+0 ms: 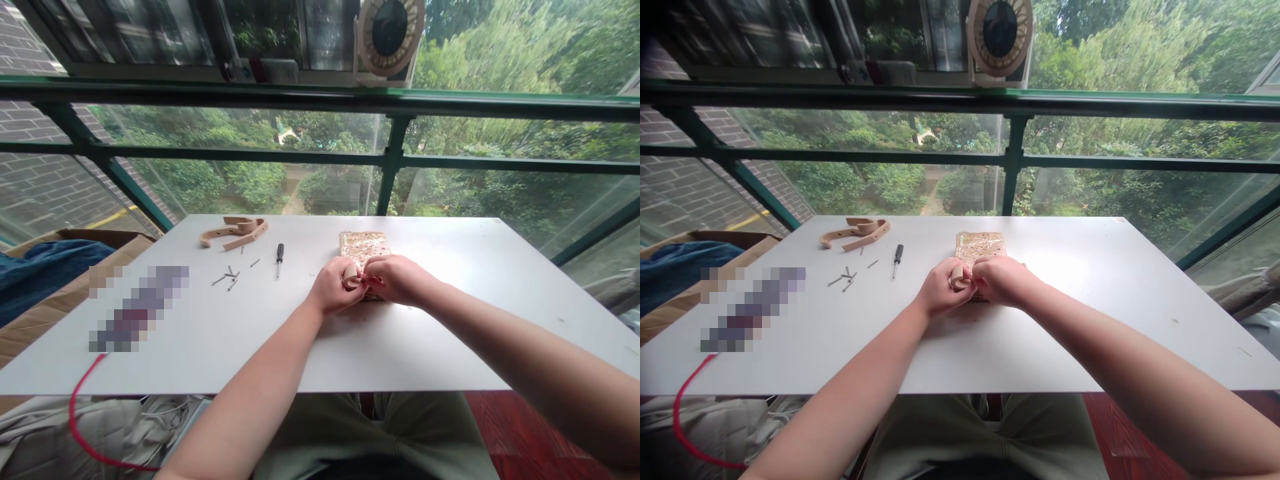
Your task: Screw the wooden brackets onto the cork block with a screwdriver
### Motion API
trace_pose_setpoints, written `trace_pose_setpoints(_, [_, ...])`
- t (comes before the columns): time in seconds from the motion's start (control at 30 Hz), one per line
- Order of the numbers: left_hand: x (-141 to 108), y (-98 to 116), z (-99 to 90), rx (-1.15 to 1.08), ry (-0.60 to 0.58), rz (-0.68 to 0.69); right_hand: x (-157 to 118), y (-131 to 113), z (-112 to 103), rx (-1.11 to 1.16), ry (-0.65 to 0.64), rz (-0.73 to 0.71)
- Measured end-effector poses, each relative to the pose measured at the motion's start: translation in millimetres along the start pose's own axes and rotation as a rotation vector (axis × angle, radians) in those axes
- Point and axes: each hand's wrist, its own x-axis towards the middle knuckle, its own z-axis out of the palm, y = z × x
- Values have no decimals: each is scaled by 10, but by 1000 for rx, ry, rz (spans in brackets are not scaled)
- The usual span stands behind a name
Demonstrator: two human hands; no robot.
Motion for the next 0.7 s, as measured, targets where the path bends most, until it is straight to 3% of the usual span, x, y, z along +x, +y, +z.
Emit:
trace_pose_setpoints(0.17, [-16,-7,13,3,7,-37,6,21,-44,-4,8,31])
trace_pose_setpoints(0.7, [-52,-34,17,-154,8,-138,207,-13,-220,-89,-154,-34])
